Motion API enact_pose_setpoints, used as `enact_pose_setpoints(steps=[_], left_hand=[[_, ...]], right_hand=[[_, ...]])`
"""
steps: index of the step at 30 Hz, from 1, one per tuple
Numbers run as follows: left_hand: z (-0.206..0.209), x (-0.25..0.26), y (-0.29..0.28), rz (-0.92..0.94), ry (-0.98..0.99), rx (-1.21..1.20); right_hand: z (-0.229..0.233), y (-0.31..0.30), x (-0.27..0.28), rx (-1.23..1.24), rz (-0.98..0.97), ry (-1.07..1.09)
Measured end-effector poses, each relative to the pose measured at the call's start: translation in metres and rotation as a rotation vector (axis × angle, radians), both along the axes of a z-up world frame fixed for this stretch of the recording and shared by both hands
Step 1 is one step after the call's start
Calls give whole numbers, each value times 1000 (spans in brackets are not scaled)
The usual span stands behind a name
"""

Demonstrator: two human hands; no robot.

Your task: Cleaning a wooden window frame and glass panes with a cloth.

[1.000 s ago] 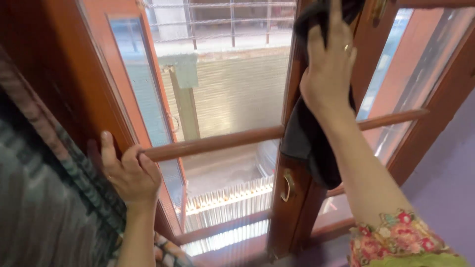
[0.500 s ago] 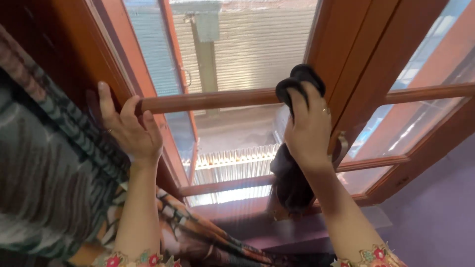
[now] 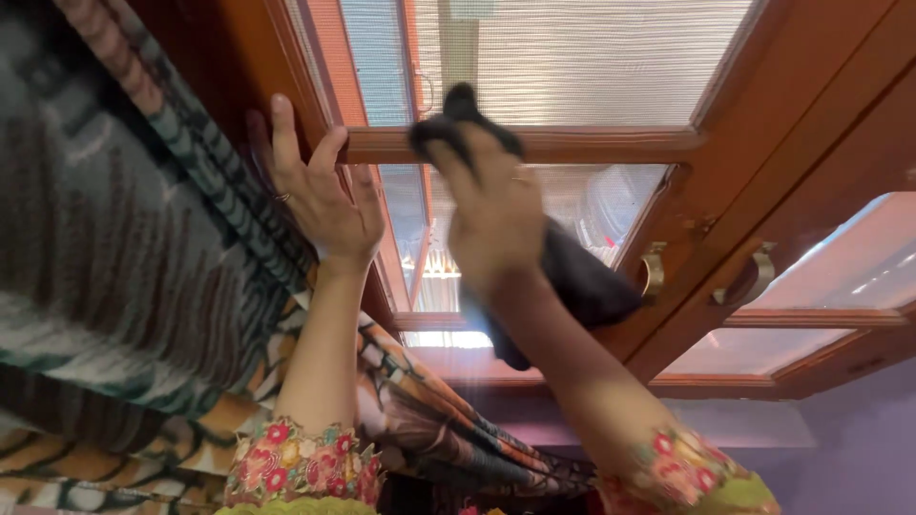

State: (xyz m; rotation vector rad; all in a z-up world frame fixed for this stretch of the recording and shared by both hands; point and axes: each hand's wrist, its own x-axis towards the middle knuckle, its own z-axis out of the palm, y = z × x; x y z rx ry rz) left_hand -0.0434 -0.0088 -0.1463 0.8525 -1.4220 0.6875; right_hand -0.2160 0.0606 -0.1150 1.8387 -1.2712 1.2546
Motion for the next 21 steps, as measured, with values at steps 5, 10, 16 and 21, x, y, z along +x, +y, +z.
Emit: enact_pose_setpoints(steps=[5, 10, 16, 21], left_hand=[[1, 0, -2, 35, -6, -65], [2, 10, -18, 64, -129, -241], [1, 12, -16, 43, -118, -267], [4, 11, -17, 18, -95, -283]], right_hand=[[5, 3, 23, -105, 26, 162], [-9, -12, -30, -366, 48, 187], [-16, 4, -65, -377, -184, 160], [-4, -2, -26, -426, -186, 159]])
